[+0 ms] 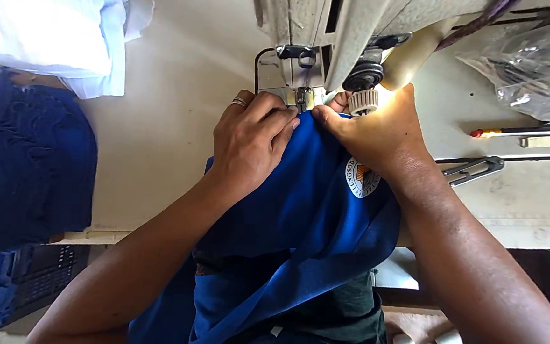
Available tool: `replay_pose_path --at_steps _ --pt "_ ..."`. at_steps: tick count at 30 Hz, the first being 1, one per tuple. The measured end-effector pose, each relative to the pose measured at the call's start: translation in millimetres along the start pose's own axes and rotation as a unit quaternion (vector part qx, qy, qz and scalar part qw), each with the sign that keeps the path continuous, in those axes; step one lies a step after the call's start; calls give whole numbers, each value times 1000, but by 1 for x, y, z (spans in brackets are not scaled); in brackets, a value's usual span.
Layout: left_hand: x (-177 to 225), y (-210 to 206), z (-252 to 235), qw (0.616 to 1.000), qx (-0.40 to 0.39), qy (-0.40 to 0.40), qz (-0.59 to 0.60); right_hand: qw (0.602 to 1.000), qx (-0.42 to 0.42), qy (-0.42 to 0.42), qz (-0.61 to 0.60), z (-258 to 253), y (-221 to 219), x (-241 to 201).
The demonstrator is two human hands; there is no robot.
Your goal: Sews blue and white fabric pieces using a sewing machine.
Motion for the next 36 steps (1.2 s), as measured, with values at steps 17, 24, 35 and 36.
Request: replay_pose_path --at_steps 17,24,35,36 --pt "-1 -2 -5 1000 -6 -9 6 1000 8 -23 -7 -1 1 2" --pt "-3 -3 -5 1000 -5 -8 7 999 5 -36 -13 -1 2 3" --pt "-4 -4 -5 1000 -6 -5 15 999 9 -33 -30 -1 1 5" --pt "-4 -3 -5 1000 -8 -5 16 999 8 -33 -30 -2 1 5"
Point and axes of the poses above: each hand's wrist, its own z-axis away from the middle knuckle, its own y-axis out of the back of the hand, x = y × z, the point moved 7 cm from there along -z, towards the middle knuckle, and after that the axes turned 2 degrees about y, right-handed, at the moved point
